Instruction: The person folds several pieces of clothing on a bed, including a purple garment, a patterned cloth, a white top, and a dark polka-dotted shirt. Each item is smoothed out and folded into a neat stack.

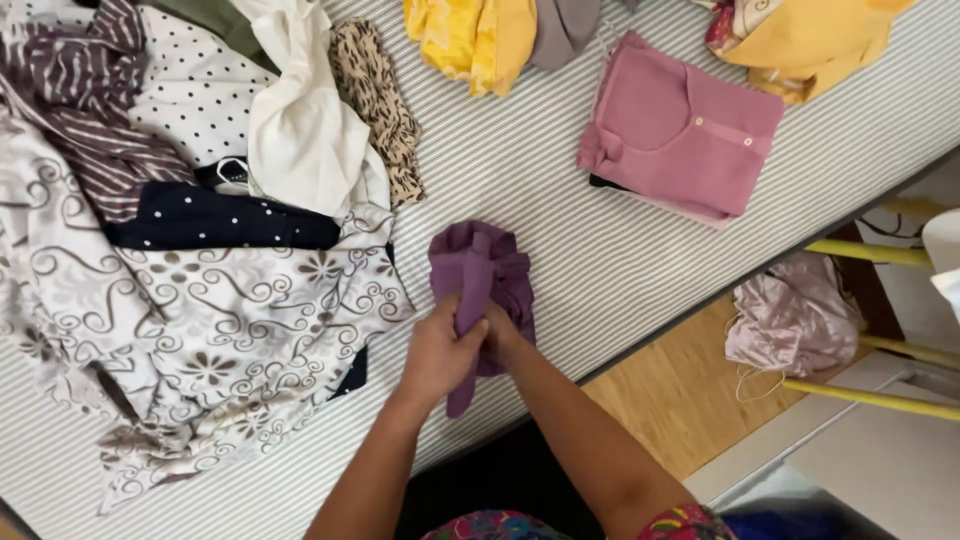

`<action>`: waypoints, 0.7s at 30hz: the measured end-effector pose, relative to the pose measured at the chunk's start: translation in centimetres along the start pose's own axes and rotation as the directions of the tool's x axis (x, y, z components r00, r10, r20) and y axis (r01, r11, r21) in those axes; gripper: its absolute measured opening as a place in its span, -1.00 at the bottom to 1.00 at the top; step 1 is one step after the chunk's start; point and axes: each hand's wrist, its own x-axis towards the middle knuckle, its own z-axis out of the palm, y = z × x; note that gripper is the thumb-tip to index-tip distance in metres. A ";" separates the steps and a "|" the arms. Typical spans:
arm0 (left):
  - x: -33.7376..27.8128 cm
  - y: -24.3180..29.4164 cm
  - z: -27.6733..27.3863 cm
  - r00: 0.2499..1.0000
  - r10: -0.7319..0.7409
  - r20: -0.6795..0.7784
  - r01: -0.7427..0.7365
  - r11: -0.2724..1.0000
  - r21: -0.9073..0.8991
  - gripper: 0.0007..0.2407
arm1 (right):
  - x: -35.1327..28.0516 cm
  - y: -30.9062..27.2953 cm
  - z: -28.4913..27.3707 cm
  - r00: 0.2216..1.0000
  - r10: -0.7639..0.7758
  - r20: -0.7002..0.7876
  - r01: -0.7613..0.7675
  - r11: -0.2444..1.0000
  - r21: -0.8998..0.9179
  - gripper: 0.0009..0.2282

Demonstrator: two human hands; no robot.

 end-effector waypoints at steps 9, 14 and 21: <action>-0.6 1.7 -1.8 0.993 -0.122 0.005 0.122 0.991 -0.049 -0.74 | 3.2 -9.2 -1.1 0.743 -0.637 -0.204 0.296 0.586 -0.755 -0.46; 0.3 1.2 1.8 0.998 -0.058 -0.032 0.059 0.998 0.015 -0.69 | 1.5 -8.0 -1.7 0.685 -0.701 -0.197 0.495 0.647 -0.581 -0.54; 0.6 5.0 5.2 0.927 -0.163 0.339 0.158 0.987 0.044 -0.25 | -5.2 -7.6 -0.7 0.941 -0.337 -0.039 0.339 0.931 0.134 -0.47</action>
